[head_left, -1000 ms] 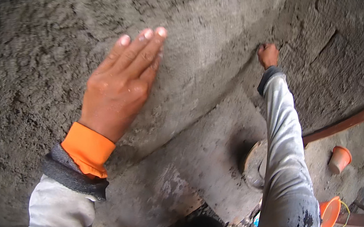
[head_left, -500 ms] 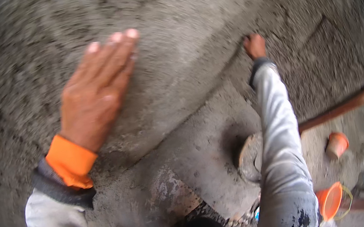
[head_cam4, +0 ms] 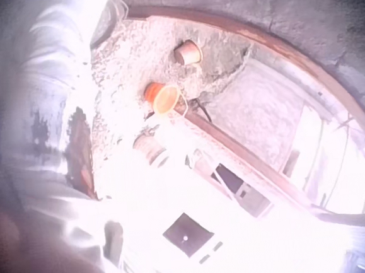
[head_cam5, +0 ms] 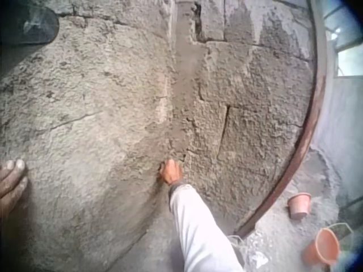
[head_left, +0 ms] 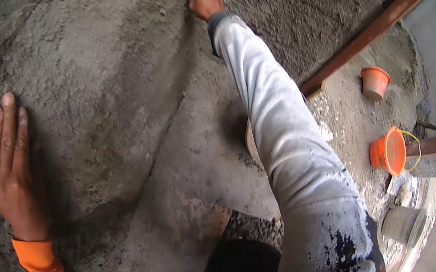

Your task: The person applies wet plaster from a bucket onto a wall by hand and using a trowel, then uses a metal tool to scrape and level the surface.

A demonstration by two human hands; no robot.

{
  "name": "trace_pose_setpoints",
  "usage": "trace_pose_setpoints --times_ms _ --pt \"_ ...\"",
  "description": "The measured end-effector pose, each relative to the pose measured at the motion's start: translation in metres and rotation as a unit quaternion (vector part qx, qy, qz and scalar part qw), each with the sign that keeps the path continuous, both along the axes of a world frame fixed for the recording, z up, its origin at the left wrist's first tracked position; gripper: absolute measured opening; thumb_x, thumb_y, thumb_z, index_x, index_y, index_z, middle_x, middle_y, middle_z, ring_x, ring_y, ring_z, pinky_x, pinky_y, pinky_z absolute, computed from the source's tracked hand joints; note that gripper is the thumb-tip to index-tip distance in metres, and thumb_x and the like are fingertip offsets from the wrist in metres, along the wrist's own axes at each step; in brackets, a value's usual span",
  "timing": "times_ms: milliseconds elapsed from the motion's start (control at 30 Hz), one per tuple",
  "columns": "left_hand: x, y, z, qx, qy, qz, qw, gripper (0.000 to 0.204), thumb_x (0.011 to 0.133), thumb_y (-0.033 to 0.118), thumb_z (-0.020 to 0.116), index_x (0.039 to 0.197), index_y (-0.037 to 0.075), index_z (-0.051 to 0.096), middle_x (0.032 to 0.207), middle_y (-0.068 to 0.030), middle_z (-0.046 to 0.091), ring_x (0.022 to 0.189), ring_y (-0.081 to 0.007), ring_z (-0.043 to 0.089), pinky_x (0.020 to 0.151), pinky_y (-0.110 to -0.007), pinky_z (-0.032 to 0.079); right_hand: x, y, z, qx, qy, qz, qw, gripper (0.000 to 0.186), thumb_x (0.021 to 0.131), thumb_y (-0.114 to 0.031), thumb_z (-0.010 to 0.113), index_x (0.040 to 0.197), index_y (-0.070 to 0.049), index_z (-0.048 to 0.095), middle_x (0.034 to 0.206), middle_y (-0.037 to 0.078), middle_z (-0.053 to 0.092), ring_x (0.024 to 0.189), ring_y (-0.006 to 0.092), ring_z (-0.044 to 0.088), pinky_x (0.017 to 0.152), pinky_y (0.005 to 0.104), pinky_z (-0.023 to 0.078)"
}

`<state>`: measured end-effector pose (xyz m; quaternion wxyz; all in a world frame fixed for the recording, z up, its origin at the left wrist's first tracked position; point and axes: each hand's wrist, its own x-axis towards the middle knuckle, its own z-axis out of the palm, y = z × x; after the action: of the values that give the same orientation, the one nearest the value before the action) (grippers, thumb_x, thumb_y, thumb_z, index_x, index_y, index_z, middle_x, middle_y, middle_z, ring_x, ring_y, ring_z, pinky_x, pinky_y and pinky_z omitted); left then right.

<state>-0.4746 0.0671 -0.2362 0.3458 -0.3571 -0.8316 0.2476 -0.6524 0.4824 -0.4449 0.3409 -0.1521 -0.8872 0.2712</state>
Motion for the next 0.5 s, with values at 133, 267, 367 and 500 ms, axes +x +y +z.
trace_pose_setpoints --times_ms 133,267,367,500 --pt "0.001 0.010 -0.002 0.046 -0.022 -0.005 0.999 0.032 0.086 0.008 0.052 0.117 0.013 0.059 0.132 -0.0008 0.049 0.125 -0.0184 0.043 0.104 -0.036 0.036 -0.005 0.016 -0.007 0.049 -0.046 0.004 0.998 0.020 0.075 -0.017 0.059 0.086 -0.003 0.068 0.086 0.022 0.064 0.082 0.0384 0.062 0.075 0.0445 0.050" --pt "0.004 0.008 0.008 0.065 -0.012 -0.006 0.998 0.030 0.084 0.010 0.050 0.113 0.011 0.061 0.132 0.0001 0.049 0.122 -0.0155 0.045 0.103 -0.034 0.037 -0.009 0.002 -0.003 0.043 -0.001 -0.030 0.999 0.021 0.077 -0.020 0.060 0.084 -0.001 0.066 0.084 0.023 0.063 0.081 0.0409 0.061 0.073 0.0465 0.049" --pt "0.003 0.003 0.006 0.071 -0.011 -0.009 0.997 0.031 0.083 0.011 0.050 0.112 0.010 0.060 0.132 0.0004 0.049 0.122 -0.0145 0.046 0.103 -0.033 0.037 0.000 -0.008 -0.015 -0.021 0.082 -0.028 0.996 0.021 0.079 -0.020 0.057 0.082 -0.001 0.065 0.083 0.023 0.062 0.080 0.0403 0.060 0.072 0.0452 0.047" --pt "0.003 0.002 0.003 0.080 -0.005 -0.020 0.997 0.033 0.082 0.010 0.050 0.113 0.010 0.060 0.133 0.0001 0.048 0.122 -0.0147 0.046 0.102 -0.032 0.038 0.004 -0.011 -0.019 -0.081 0.135 -0.016 0.987 0.021 0.080 -0.018 0.055 0.086 -0.001 0.066 0.083 0.022 0.063 0.082 0.0395 0.061 0.072 0.0431 0.047"
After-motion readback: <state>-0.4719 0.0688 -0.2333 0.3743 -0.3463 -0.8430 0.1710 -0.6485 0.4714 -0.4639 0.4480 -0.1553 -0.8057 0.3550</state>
